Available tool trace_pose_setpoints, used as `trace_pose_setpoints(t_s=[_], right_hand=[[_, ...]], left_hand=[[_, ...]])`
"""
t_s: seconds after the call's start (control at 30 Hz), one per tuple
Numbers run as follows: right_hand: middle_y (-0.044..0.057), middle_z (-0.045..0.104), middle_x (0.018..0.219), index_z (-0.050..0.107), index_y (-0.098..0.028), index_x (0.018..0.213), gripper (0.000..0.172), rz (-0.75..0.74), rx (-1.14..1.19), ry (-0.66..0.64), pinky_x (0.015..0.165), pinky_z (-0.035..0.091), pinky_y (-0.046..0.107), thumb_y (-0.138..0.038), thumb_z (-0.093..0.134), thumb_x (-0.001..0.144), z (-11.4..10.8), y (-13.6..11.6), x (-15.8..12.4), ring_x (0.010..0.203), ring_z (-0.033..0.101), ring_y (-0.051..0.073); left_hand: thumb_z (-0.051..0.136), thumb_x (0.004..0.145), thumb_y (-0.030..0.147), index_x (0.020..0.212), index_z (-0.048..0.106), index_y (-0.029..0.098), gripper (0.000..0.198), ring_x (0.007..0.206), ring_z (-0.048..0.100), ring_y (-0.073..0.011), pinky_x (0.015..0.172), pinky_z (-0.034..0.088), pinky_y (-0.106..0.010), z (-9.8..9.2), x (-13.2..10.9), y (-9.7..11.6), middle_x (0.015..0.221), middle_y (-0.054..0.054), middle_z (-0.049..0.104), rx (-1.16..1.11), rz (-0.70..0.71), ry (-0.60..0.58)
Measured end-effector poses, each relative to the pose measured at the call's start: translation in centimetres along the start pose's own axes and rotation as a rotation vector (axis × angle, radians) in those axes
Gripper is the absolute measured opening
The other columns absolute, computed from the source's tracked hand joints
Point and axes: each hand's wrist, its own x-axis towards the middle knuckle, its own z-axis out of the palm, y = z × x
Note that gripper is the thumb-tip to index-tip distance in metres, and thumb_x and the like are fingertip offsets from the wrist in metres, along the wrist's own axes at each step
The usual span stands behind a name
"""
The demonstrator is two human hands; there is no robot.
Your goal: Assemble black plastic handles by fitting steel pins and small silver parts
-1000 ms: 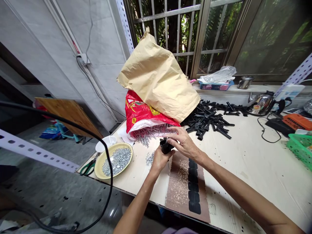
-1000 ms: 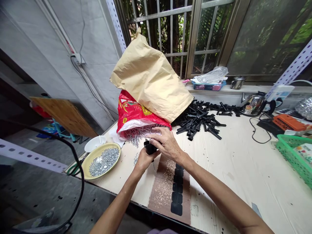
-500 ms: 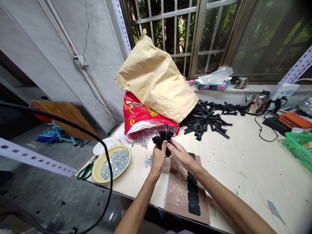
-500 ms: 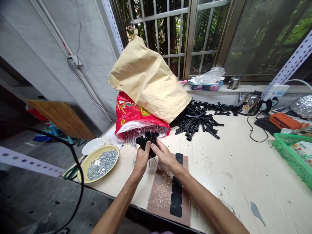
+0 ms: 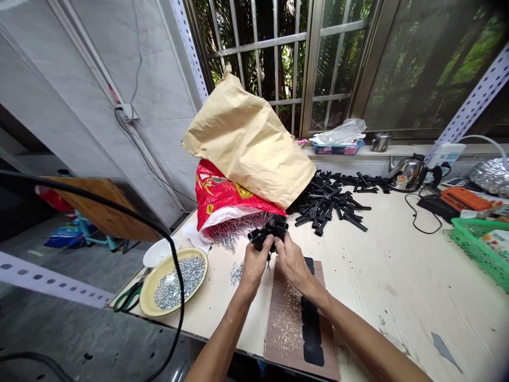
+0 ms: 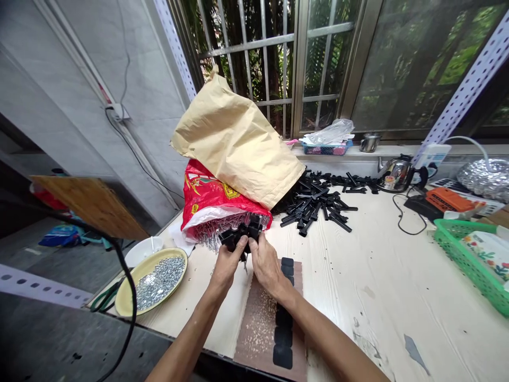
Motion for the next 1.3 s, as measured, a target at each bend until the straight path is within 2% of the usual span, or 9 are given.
trace_pose_setpoints(t_s=[0.17,0.27,0.37,0.47,0.6,0.77,0.93,1.17,1.3], right_hand=[[0.012,0.058,0.114,0.043,-0.019,0.125,0.038,-0.071,-0.101,-0.033,0.089,0.046,0.044,-0.025,0.038,0.088,0.2,1.9,0.4,0.106,0.057,0.026],[0.011,0.039,0.140,0.024,-0.021,0.142,0.064,-0.197,-0.061,-0.063,0.109,0.028,0.048,-0.014,0.039,0.081,0.2,2.3,0.5,0.132,0.033,0.024],[0.007,0.022,0.150,0.013,-0.024,0.148,0.079,-0.241,-0.015,-0.188,0.114,0.016,0.049,-0.008,0.040,0.075,-0.1,1.9,0.5,0.141,0.012,0.022],[0.005,0.012,0.154,0.004,-0.025,0.149,0.090,-0.216,0.078,-0.352,0.114,0.014,0.047,-0.011,0.050,0.072,-0.5,1.2,0.6,0.142,0.005,0.023],[0.006,0.003,0.155,-0.003,-0.025,0.148,0.101,-0.218,0.171,-0.426,0.114,0.011,0.048,-0.031,0.066,0.074,-1.0,1.0,0.9,0.142,0.001,0.025],[0.007,-0.010,0.154,-0.010,-0.034,0.146,0.101,-0.103,0.362,-0.483,0.106,0.032,0.049,-0.057,0.061,0.077,-1.9,1.0,1.1,0.137,0.025,0.031],[0.009,-0.010,0.154,-0.008,-0.038,0.145,0.103,-0.046,0.371,-0.345,0.099,0.041,0.048,-0.055,0.065,0.075,-3.1,1.8,1.4,0.126,0.043,0.032],[0.014,0.006,0.153,0.006,-0.033,0.147,0.090,0.002,0.280,-0.285,0.093,0.047,0.043,-0.048,0.063,0.079,-3.8,3.9,0.5,0.114,0.055,0.027],[0.015,0.014,0.150,0.017,-0.031,0.146,0.082,0.006,0.217,-0.264,0.089,0.050,0.041,-0.047,0.062,0.079,-4.2,4.4,0.2,0.107,0.059,0.025]], left_hand=[[0.064,0.076,0.043,0.110,0.064,0.009,0.048,0.097,0.061,-0.0228,0.085,0.047,-0.031,0.8,0.4,-1.0,0.099,-0.010,0.070,-0.113,-0.079,0.016],[0.072,0.069,0.037,0.111,0.064,0.012,0.050,0.105,0.060,-0.0225,0.091,0.045,-0.031,1.2,0.4,-1.2,0.105,-0.009,0.069,-0.183,-0.090,-0.008],[0.080,0.059,0.028,0.110,0.064,0.013,0.055,0.105,0.060,-0.0228,0.094,0.044,-0.032,1.3,0.8,-1.1,0.104,-0.009,0.069,-0.335,-0.115,-0.042],[0.081,0.057,0.024,0.110,0.064,0.013,0.056,0.101,0.062,-0.0228,0.094,0.044,-0.035,1.2,1.0,-0.9,0.102,-0.010,0.070,-0.475,-0.136,0.018],[0.080,0.057,0.023,0.104,0.067,0.014,0.050,0.097,0.064,-0.0212,0.091,0.046,-0.034,0.9,1.0,-0.7,0.099,-0.008,0.070,-0.458,-0.127,0.044],[0.077,0.059,0.026,0.084,0.069,0.014,0.029,0.075,0.065,-0.0170,0.070,0.051,-0.027,0.2,1.9,-0.9,0.078,-0.003,0.070,-0.129,0.009,0.270],[0.075,0.059,0.030,0.078,0.067,0.015,0.025,0.067,0.064,-0.0156,0.061,0.049,-0.024,-1.0,3.1,-1.3,0.070,-0.001,0.069,0.082,0.101,0.412],[0.074,0.061,0.033,0.079,0.067,0.015,0.027,0.072,0.066,-0.0188,0.068,0.051,-0.029,-1.3,3.4,-1.7,0.075,-0.004,0.071,0.151,0.190,0.302],[0.074,0.061,0.036,0.083,0.067,0.014,0.031,0.074,0.065,-0.0188,0.070,0.051,-0.030,-1.0,3.8,-2.0,0.081,-0.006,0.071,0.069,0.124,0.273]])
